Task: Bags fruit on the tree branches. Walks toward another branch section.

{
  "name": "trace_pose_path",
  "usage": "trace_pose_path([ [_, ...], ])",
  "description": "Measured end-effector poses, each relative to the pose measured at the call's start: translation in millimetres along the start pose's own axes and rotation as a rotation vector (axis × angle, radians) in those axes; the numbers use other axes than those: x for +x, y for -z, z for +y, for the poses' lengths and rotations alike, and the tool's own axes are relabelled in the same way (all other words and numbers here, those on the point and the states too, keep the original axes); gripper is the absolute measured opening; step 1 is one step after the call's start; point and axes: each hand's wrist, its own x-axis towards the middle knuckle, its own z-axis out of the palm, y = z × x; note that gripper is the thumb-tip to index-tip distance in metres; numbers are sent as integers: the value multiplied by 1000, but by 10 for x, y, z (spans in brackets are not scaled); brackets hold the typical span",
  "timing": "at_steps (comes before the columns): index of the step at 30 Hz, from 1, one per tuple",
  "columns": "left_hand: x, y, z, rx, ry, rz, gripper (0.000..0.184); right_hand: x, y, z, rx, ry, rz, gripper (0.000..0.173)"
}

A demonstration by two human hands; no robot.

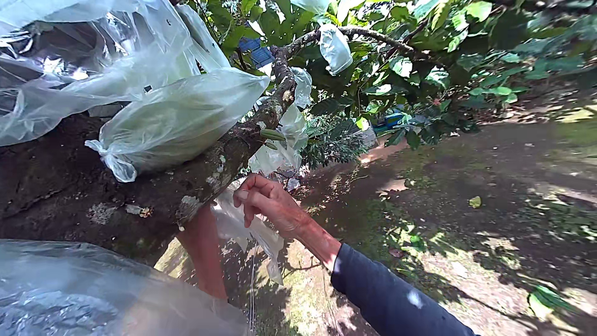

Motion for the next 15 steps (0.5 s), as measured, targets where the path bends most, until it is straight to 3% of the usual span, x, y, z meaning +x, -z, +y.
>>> trace_pose_path([
  [4, 0, 104, 102, -114, 99, -48, 30, 62, -1, 47, 12, -3, 83, 16],
  [8, -23, 249, 144, -294, 188, -239, 8, 111, -3, 129, -69, 67, 127, 18],
  [12, -82, 347, 258, -346, 204, -450, 28, 167, -50, 155, -159, 149, 157, 15],
  [15, 61, 407, 108, -554, 280, -647, 34, 197, -72, 178, -187, 191, 187, 15],
])
